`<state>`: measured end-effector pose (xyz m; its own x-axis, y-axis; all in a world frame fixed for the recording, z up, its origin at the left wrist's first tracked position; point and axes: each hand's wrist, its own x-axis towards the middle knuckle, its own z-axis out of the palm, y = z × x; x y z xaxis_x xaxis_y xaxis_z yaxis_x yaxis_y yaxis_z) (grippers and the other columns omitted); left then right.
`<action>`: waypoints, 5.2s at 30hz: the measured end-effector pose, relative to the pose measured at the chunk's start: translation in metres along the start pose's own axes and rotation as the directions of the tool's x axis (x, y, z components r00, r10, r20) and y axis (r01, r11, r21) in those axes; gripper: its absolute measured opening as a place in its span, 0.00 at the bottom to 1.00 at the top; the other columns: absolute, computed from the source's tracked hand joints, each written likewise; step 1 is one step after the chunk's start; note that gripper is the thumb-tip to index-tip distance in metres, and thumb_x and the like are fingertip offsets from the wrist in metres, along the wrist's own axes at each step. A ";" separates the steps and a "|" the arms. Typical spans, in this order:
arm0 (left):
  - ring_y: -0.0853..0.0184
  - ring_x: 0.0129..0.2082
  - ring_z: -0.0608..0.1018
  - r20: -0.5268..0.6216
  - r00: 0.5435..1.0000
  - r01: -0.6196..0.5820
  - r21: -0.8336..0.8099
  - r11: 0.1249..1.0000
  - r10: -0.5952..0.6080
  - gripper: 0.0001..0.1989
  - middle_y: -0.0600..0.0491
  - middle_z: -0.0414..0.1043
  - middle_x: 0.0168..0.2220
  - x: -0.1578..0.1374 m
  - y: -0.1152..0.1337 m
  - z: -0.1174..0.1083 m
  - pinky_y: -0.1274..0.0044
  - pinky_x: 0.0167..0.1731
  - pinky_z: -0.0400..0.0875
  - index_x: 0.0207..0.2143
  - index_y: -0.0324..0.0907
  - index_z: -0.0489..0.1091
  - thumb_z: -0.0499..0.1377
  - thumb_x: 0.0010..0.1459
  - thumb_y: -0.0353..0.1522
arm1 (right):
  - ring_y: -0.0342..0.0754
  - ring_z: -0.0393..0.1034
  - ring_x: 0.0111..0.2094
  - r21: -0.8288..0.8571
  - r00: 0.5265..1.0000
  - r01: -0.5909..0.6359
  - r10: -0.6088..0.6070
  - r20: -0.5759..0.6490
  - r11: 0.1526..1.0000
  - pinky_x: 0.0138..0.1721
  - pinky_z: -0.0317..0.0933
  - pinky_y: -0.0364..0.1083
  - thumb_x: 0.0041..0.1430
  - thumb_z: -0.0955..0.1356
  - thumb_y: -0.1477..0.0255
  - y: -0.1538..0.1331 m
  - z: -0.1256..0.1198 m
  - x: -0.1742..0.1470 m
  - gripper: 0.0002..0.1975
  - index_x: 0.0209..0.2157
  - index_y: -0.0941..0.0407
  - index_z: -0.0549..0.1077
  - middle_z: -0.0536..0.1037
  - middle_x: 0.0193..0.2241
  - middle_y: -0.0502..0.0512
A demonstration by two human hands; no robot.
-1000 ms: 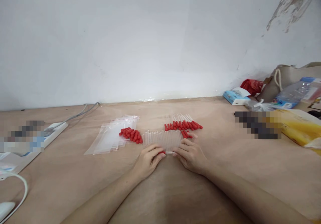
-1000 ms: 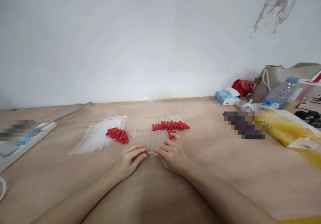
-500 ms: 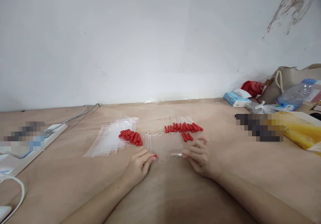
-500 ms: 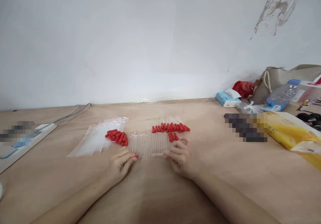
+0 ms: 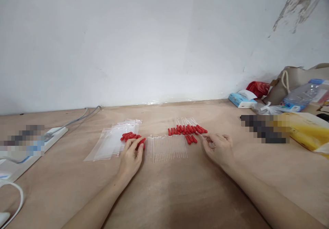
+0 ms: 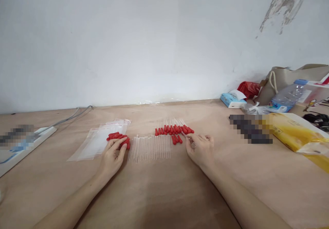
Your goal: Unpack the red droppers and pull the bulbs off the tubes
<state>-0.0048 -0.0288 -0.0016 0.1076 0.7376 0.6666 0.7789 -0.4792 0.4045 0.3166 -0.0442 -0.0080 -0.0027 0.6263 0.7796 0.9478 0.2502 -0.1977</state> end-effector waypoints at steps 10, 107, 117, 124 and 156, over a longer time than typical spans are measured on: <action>0.67 0.34 0.71 0.037 0.999 0.041 -0.021 0.999 -0.040 0.11 0.52 0.66 0.35 -0.002 0.001 -0.002 0.74 0.34 0.68 0.41 0.43 0.65 0.52 0.56 0.35 | 0.41 0.68 0.25 0.032 1.000 0.027 -0.028 0.015 0.999 0.40 0.46 0.46 0.52 0.63 0.73 0.003 0.006 -0.004 0.05 0.28 0.54 0.71 0.75 0.21 0.47; 0.70 0.34 0.70 0.071 0.952 -0.301 0.032 0.953 0.298 0.19 0.49 0.64 0.35 -0.002 0.008 -0.007 0.78 0.35 0.67 0.51 0.42 0.61 0.47 0.57 0.24 | 0.44 0.67 0.34 0.229 0.982 0.160 -0.177 0.059 0.960 0.42 0.50 0.47 0.56 0.62 0.69 -0.003 0.003 0.002 0.11 0.41 0.53 0.71 0.75 0.32 0.52; 0.69 0.32 0.71 0.067 0.948 -0.314 0.056 0.948 0.310 0.11 0.51 0.66 0.32 0.007 0.017 0.013 0.78 0.33 0.69 0.39 0.40 0.67 0.48 0.57 0.26 | 0.45 0.67 0.27 0.066 0.938 -0.286 0.265 0.225 0.956 0.37 0.47 0.48 0.51 0.62 0.58 0.005 0.005 0.003 0.15 0.27 0.54 0.71 0.74 0.22 0.49; 0.70 0.33 0.73 0.115 0.916 -0.392 0.047 0.919 0.385 0.08 0.51 0.67 0.33 0.005 0.021 0.016 0.78 0.34 0.70 0.31 0.41 0.68 0.49 0.56 0.26 | 0.46 0.66 0.27 0.035 0.904 -0.273 0.244 0.350 0.961 0.35 0.47 0.48 0.51 0.61 0.57 0.003 0.006 0.004 0.15 0.24 0.51 0.73 0.74 0.21 0.48; 0.57 0.58 0.57 0.578 0.670 -0.572 0.003 0.820 0.466 0.26 0.50 0.59 0.55 0.012 0.015 0.001 0.56 0.56 0.42 0.56 0.46 0.55 0.49 0.56 0.44 | 0.44 0.64 0.26 0.026 0.932 -0.348 0.343 0.116 0.937 0.38 0.44 0.47 0.53 0.60 0.57 -0.006 0.012 0.011 0.18 0.24 0.55 0.73 0.72 0.19 0.49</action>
<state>0.0091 -0.0266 0.0118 0.7919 0.5458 0.2737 0.5787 -0.8139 -0.0516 0.3071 -0.0304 -0.0054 0.2854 0.7555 0.5897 0.8809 0.0355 -0.4719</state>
